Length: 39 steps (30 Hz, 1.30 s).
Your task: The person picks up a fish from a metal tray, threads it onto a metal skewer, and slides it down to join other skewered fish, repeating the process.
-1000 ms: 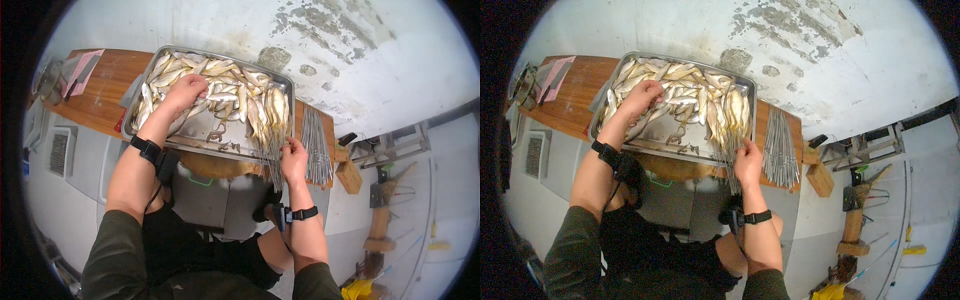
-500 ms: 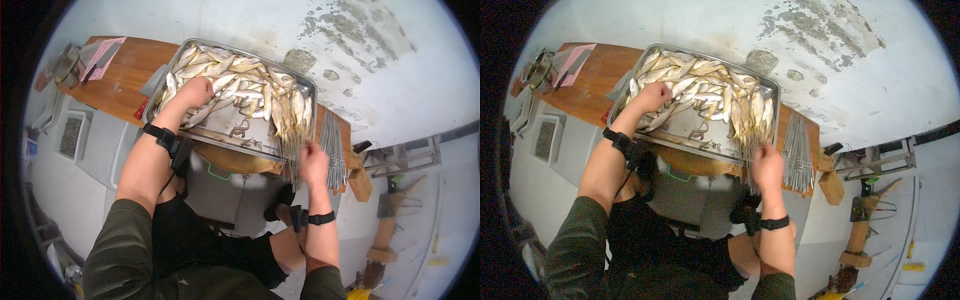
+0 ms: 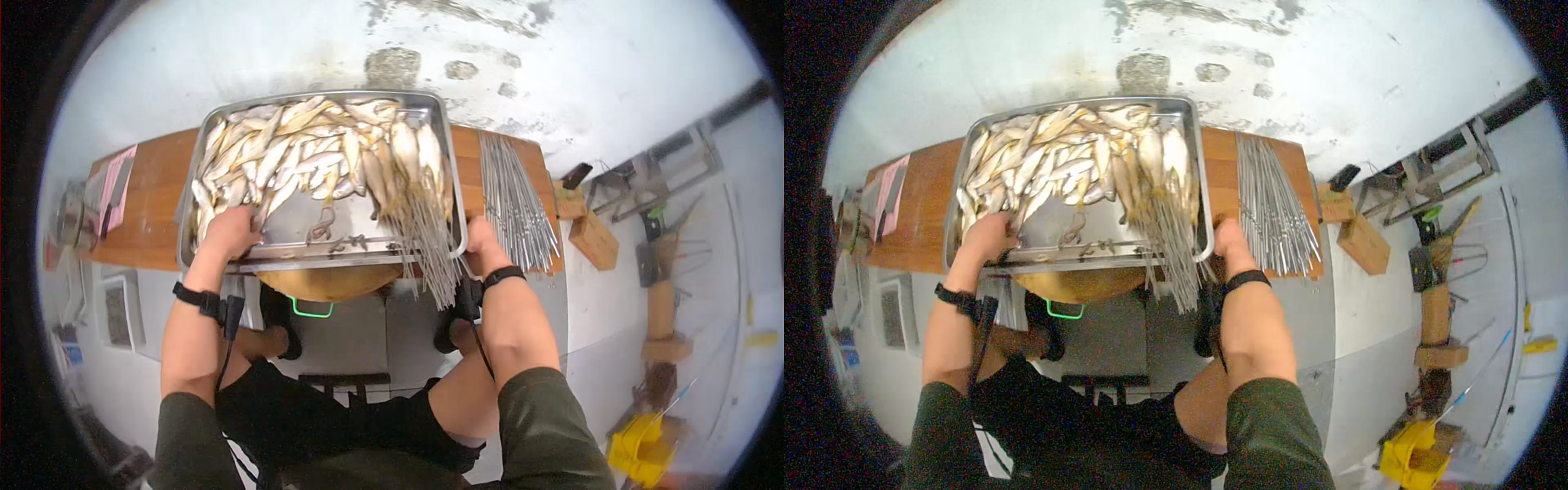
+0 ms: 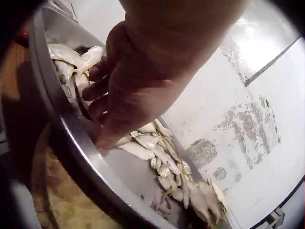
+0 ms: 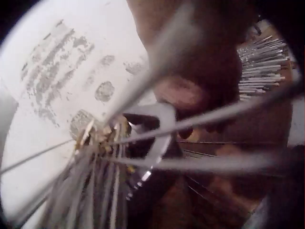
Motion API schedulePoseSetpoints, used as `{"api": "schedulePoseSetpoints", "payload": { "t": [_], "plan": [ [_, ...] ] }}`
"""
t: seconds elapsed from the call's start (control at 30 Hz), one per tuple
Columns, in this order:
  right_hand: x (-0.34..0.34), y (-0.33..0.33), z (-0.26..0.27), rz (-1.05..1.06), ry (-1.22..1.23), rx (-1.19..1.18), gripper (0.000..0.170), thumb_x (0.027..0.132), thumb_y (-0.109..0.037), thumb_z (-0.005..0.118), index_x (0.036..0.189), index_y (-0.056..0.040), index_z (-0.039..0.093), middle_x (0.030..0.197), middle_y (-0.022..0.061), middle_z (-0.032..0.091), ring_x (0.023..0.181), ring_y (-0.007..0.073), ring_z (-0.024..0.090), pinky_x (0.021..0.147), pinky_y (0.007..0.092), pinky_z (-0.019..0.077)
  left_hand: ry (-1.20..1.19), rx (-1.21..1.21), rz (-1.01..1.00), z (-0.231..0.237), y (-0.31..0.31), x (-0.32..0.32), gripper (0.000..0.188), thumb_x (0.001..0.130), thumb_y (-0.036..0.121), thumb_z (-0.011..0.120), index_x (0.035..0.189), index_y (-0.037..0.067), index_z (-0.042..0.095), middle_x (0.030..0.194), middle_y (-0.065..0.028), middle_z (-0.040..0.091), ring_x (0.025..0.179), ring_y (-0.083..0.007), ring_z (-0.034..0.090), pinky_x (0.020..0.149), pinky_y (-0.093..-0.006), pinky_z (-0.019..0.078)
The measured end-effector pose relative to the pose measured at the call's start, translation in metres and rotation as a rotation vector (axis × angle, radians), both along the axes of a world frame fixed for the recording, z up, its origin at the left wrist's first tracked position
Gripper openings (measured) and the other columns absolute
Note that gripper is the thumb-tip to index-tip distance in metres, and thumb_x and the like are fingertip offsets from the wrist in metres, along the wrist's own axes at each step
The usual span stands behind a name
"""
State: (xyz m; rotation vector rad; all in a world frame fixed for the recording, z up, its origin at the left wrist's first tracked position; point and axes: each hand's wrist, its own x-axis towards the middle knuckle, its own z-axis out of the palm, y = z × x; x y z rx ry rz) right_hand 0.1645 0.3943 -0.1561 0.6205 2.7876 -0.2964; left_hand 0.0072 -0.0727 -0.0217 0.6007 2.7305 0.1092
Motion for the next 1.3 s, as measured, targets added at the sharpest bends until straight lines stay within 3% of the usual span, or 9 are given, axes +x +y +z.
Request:
{"api": "schedulePoseSetpoints", "payload": {
  "t": [0.03, 0.3, 0.43, 0.6, 0.8, 1.03, 1.1, 1.13, 1.3],
  "plan": [
    [0.002, -0.008, -0.003, -0.173, 0.085, -0.266, 0.038, 0.076, -0.029, 0.065, 0.094, 0.0039, 0.068, 0.099, 0.0272, 0.064, 0.096, 0.0406, 0.062, 0.078, 0.044, 0.0505, 0.003, -0.007, -0.019, 0.002, 0.005, 0.003, 0.031, 0.069, 0.024, 0.072, 0.089, 0.002, 0.063, 0.092, -0.0208, 0.065, 0.089, -0.0377, 0.062, 0.078, -0.045, 0.0501],
    [-0.003, -0.019, -0.014, -0.346, 0.059, -0.516, 0.034, 0.072, -0.015, 0.066, 0.102, -0.0006, 0.066, 0.104, 0.0243, 0.064, 0.1, 0.0369, 0.061, 0.084, 0.0419, 0.0505, 0.074, -0.201, -0.001, 0.004, 0.014, 0.01, 0.026, 0.075, 0.015, 0.052, 0.092, 0.001, 0.065, 0.093, -0.0232, 0.066, 0.09, -0.0369, 0.063, 0.08, -0.0461, 0.0499],
    [0.006, -0.015, -0.012, 0.091, 0.069, -0.233, 0.041, 0.066, -0.021, 0.072, 0.102, -0.0016, 0.066, 0.104, 0.0255, 0.063, 0.101, 0.0385, 0.06, 0.083, 0.041, 0.0504, 0.147, -0.11, 0.014, 0.004, 0.01, 0.009, 0.024, 0.076, 0.014, 0.05, 0.091, 0.001, 0.066, 0.092, -0.0228, 0.066, 0.09, -0.0373, 0.063, 0.08, -0.0459, 0.0497],
    [0.016, -0.012, -0.004, 0.121, 0.169, -0.232, 0.039, 0.074, -0.03, 0.065, 0.102, -0.0028, 0.065, 0.101, 0.0234, 0.065, 0.1, 0.0408, 0.059, 0.083, 0.0395, 0.0494, 0.144, -0.074, 0.014, 0.005, 0.007, 0.009, 0.024, 0.079, 0.014, 0.048, 0.091, 0.002, 0.066, 0.094, -0.0222, 0.066, 0.09, -0.0374, 0.063, 0.08, -0.0462, 0.0495],
    [0.016, -0.014, 0.013, -0.265, 0.26, -0.426, 0.035, 0.08, -0.024, 0.062, 0.1, 0.0046, 0.061, 0.081, 0.0212, 0.066, 0.068, 0.0288, 0.066, 0.059, 0.0373, 0.0509, 0.143, -0.038, 0.057, 0.003, -0.003, -0.002, 0.023, 0.082, 0.018, 0.053, 0.093, 0.003, 0.067, 0.09, -0.0207, 0.066, 0.087, -0.038, 0.063, 0.078, -0.0463, 0.0494],
    [0.031, 0.005, 0.026, -0.46, 0.676, -0.334, 0.019, 0.087, -0.018, 0.056, 0.088, 0.0003, 0.059, 0.068, 0.0084, 0.059, 0.053, 0.0145, 0.056, 0.044, 0.03, 0.0431, 0.157, 0.434, 0.187, 0.036, 0.009, 0.007, 0.024, 0.088, 0.019, 0.052, 0.095, -0.001, 0.063, 0.071, -0.0163, 0.064, 0.07, -0.0288, 0.064, 0.066, -0.0391, 0.0493],
    [0.033, 0.001, 0.05, -0.554, 0.782, -0.537, 0.025, 0.084, -0.021, 0.059, 0.085, 0.0033, 0.061, 0.075, 0.0153, 0.065, 0.069, 0.0252, 0.062, 0.065, 0.0372, 0.0494, 0.029, 0.549, 0.288, 0.045, 0.015, 0.01, 0.024, 0.09, 0.019, 0.052, 0.097, -0.002, 0.062, 0.066, -0.0139, 0.062, 0.064, -0.0239, 0.064, 0.063, -0.0359, 0.0493],
    [0.036, -0.027, 0.099, -0.594, 0.759, -0.825, 0.016, 0.088, -0.016, 0.058, 0.084, -0.0004, 0.056, 0.066, 0.0047, 0.057, 0.056, 0.0127, 0.053, 0.052, 0.0282, 0.0433, 0.001, 0.68, 0.28, 0.04, 0.017, 0.008, 0.023, 0.091, 0.018, 0.051, 0.099, -0.002, 0.061, 0.064, -0.012, 0.061, 0.061, -0.0202, 0.062, 0.061, -0.0335, 0.0486],
    [0.043, -0.11, 0.177, -0.394, 0.805, -1.123, 0.008, 0.092, -0.01, 0.055, 0.088, -0.005, 0.049, 0.063, 0.0, 0.051, 0.051, 0.0073, 0.045, 0.046, 0.0215, 0.0355, 0.113, 1.034, 0.072, 0.011, 0.025, 0.0, 0.021, 0.092, 0.012, 0.049, 0.105, 0.001, 0.061, 0.069, -0.0088, 0.061, 0.065, -0.0141, 0.061, 0.06, -0.0284, 0.0474]
  ]
}}
